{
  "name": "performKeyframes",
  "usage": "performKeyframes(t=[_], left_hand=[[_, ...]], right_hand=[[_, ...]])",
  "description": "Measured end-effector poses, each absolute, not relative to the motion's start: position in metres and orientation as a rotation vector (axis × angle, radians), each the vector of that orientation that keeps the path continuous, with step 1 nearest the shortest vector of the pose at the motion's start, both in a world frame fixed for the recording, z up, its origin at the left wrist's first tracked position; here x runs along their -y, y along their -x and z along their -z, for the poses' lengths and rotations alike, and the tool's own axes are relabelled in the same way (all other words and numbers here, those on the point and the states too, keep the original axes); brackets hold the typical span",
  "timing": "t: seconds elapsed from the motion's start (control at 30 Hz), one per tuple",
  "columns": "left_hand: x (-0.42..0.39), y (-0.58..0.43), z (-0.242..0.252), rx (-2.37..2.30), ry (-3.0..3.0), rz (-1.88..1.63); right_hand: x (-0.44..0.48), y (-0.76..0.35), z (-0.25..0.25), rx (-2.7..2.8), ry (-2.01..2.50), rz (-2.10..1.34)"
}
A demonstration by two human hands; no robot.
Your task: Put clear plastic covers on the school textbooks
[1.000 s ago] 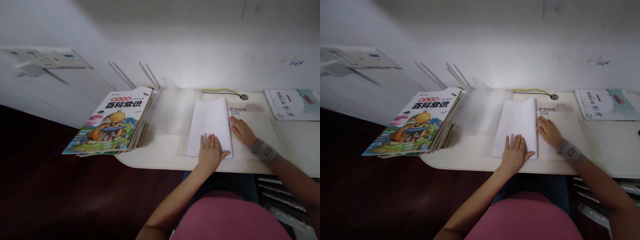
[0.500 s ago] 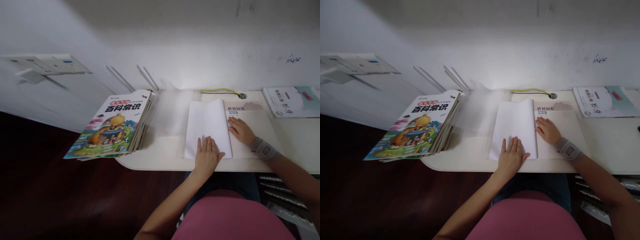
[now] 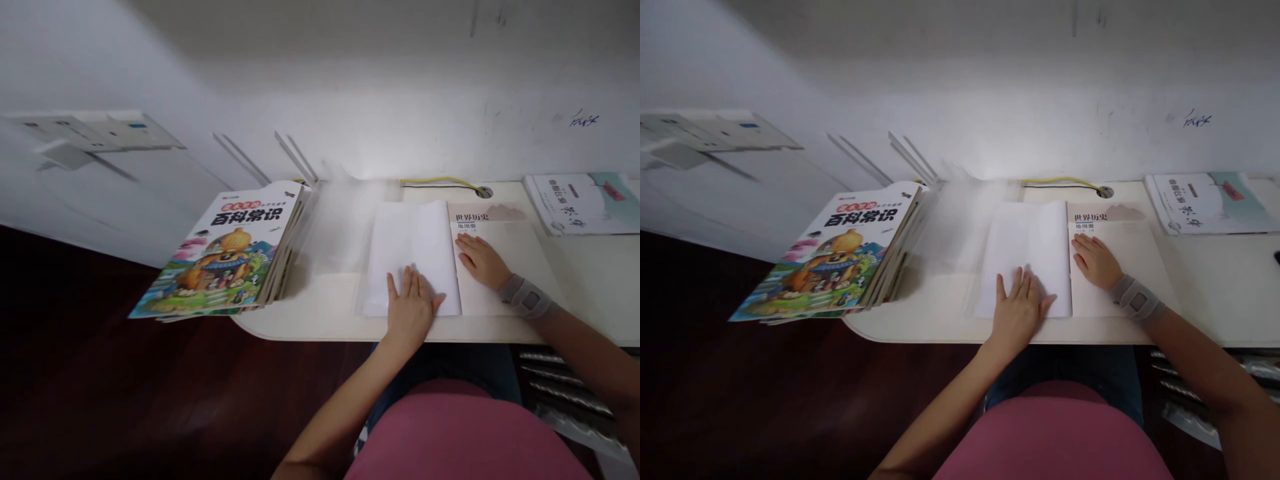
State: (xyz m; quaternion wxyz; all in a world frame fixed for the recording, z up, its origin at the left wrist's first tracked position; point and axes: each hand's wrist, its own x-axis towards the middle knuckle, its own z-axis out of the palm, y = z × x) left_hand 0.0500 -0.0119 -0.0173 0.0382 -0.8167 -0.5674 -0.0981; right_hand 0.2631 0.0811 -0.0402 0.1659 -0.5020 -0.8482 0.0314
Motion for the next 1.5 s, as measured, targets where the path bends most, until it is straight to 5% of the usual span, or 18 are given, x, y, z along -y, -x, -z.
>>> performKeyframes(t=[0.63, 1.03, 1.13, 1.33, 1.5], left_hand=[[0.000, -0.081, 0.023, 1.724, 2.647, 0.079], [-0.029, 0.054, -0.005, 2.542, 2.070, 0.304], [-0.028, 0.068, -0.004, 2.720, 2.271, 0.783], [-0.014, 0.051, -0.055, 2.467, 2.332, 2.520], [0.006, 0.000, -0.096, 2.120, 2.695, 2.866]], right_hand=[[-0.083, -0.264, 0.044, 2.432, 1.381, -0.047], [-0.078, -0.260, 0.042, 2.492, 1.246, -0.160], [-0.072, -0.255, 0.042, 2.587, 1.205, -0.113], [-0.059, -0.244, 0.038, 2.696, 1.120, -0.202], [-0.039, -0.239, 0.025, 2.784, 0.996, -0.369]])
